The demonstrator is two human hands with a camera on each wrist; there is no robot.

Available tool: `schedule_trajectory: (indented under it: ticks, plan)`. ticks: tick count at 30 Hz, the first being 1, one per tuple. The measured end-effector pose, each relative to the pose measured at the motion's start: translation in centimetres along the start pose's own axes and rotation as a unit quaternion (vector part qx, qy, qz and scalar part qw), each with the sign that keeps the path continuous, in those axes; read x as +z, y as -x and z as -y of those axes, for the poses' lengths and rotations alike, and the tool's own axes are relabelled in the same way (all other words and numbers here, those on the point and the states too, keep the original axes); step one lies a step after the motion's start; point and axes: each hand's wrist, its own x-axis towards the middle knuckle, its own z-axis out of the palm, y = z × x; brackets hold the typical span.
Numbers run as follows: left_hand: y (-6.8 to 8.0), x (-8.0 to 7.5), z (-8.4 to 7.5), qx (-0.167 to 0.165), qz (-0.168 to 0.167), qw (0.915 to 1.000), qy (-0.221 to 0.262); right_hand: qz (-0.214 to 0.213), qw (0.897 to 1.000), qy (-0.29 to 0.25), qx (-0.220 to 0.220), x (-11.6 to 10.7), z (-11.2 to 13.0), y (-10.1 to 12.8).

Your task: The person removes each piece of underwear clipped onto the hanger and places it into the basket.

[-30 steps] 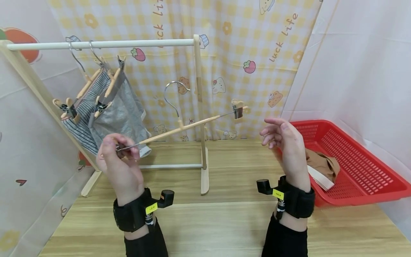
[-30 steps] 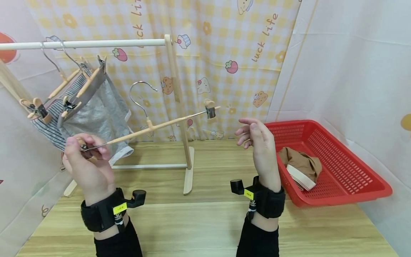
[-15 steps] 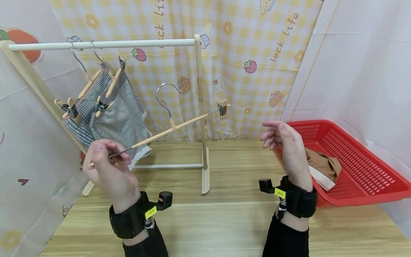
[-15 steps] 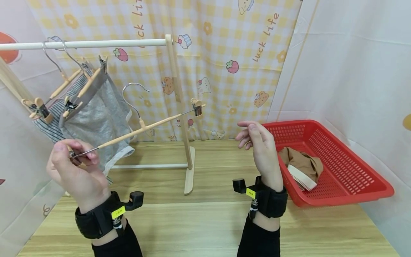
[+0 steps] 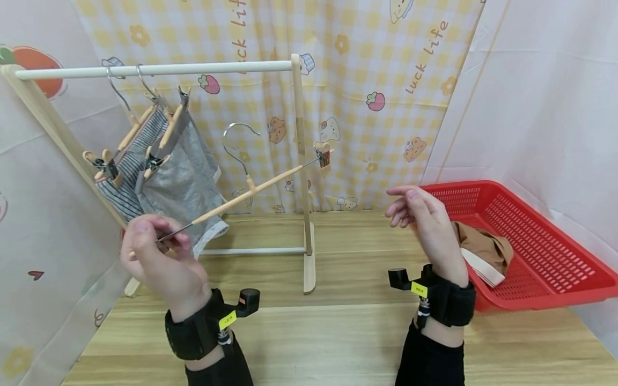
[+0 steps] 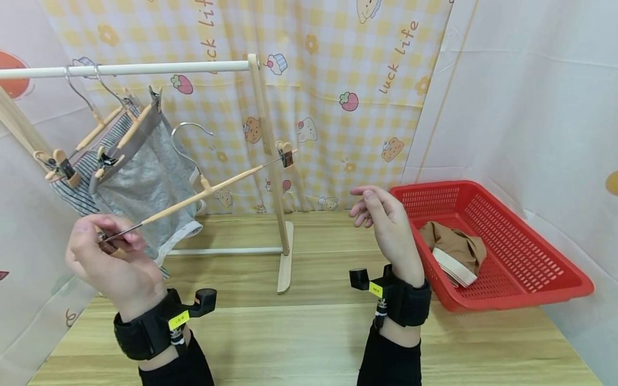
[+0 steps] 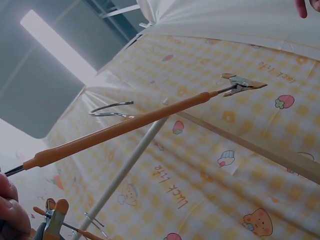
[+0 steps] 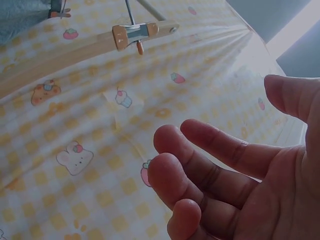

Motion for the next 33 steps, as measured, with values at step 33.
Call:
schedule_trajectory:
  ticks: [33]
  plan:
    - [0.2,1.4,-0.3,0.06,-0.141,0.9882,0.001,0.053,0.996,0.064,0.031,-0.2,-0.7,-0.2]
